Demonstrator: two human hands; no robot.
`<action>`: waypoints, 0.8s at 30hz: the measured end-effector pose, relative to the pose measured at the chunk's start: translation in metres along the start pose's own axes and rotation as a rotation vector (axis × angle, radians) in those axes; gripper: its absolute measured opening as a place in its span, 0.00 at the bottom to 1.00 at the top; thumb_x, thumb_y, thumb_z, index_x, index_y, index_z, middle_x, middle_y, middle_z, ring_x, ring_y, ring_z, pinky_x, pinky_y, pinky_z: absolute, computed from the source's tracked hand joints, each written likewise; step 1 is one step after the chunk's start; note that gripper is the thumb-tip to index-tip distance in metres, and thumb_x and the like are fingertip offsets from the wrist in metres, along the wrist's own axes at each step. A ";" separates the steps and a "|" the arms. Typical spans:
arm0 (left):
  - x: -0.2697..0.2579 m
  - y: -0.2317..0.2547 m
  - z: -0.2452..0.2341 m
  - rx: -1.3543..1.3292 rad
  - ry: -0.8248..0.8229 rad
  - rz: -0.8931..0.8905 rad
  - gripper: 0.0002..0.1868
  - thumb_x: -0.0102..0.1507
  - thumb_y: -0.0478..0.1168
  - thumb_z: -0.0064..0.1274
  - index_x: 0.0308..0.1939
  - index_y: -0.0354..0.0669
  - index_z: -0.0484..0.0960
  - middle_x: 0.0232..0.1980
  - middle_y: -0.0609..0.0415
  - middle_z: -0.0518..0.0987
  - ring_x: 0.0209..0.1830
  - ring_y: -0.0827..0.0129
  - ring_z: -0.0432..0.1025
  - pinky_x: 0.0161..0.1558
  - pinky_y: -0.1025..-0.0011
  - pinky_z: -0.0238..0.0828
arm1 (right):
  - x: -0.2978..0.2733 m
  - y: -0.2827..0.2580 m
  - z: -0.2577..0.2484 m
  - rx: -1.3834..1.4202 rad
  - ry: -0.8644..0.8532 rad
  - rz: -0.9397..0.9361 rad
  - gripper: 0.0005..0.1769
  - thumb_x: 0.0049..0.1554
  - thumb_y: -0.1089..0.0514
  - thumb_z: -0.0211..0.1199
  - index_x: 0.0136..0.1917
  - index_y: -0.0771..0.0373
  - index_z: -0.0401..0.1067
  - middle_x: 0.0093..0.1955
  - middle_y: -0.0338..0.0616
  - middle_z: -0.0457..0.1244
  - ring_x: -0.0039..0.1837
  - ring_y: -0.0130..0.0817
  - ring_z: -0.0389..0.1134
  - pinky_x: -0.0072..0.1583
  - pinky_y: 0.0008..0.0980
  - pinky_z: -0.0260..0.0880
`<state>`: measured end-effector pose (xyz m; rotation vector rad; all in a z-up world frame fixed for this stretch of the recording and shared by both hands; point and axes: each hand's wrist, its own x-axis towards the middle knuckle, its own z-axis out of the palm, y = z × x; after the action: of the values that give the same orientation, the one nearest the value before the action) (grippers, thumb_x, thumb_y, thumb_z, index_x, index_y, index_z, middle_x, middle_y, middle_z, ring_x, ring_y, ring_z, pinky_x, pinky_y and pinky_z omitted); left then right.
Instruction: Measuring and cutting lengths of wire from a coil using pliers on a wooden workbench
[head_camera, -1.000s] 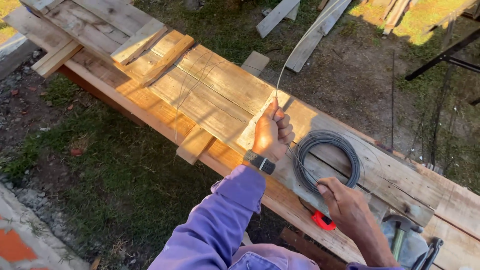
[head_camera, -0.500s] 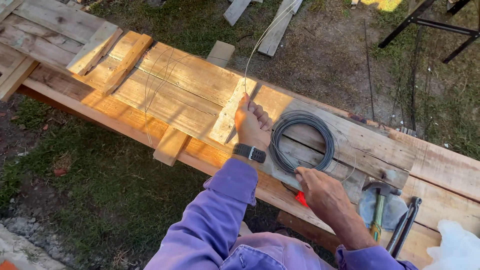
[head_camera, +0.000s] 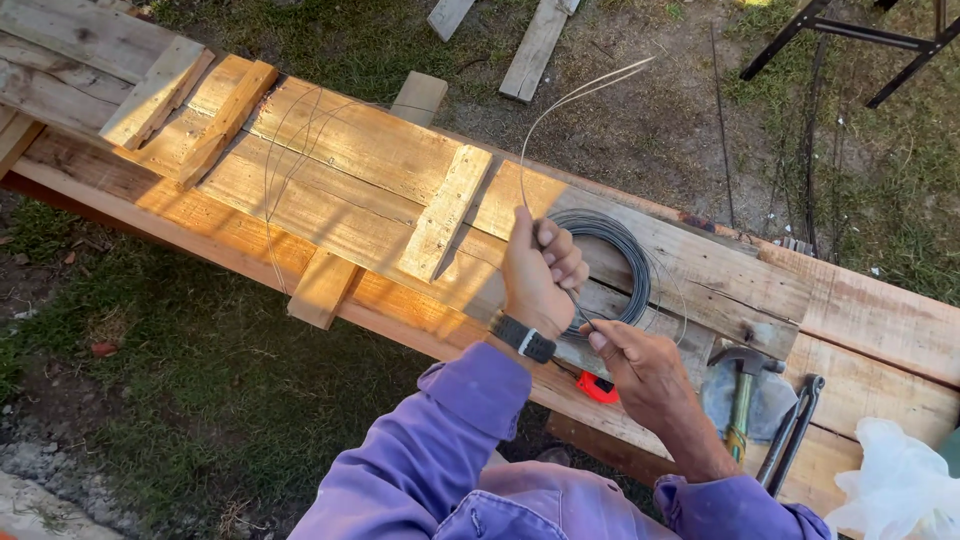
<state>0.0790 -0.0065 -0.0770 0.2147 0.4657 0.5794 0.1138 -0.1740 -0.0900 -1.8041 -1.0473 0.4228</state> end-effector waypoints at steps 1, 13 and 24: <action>-0.005 -0.008 0.002 0.000 0.002 0.000 0.26 0.72 0.64 0.32 0.25 0.58 0.60 0.20 0.70 0.46 0.12 0.83 0.44 0.15 0.83 0.41 | 0.000 0.012 0.001 0.001 -0.001 0.001 0.12 0.63 0.56 0.58 0.55 0.59 0.79 0.33 0.47 0.69 0.35 0.40 0.72 0.37 0.40 0.72; -0.017 -0.031 0.011 0.149 0.046 -0.072 0.30 0.71 0.68 0.32 0.22 0.56 0.54 0.20 0.73 0.41 0.12 0.83 0.38 0.14 0.81 0.35 | -0.016 0.016 -0.011 -0.303 0.069 -0.189 0.12 0.61 0.54 0.60 0.56 0.59 0.75 0.41 0.48 0.68 0.46 0.52 0.71 0.46 0.43 0.73; 0.006 -0.014 -0.021 0.293 0.020 -0.032 0.27 0.64 0.67 0.40 0.21 0.58 0.54 0.19 0.71 0.40 0.11 0.82 0.38 0.14 0.81 0.36 | -0.199 0.177 -0.103 -0.243 0.511 0.658 0.19 0.58 0.63 0.66 0.61 0.72 0.71 0.51 0.62 0.67 0.56 0.57 0.70 0.57 0.48 0.73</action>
<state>0.0806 -0.0130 -0.1019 0.4799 0.5715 0.4811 0.1528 -0.4211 -0.2272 -2.2968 -0.1369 0.1976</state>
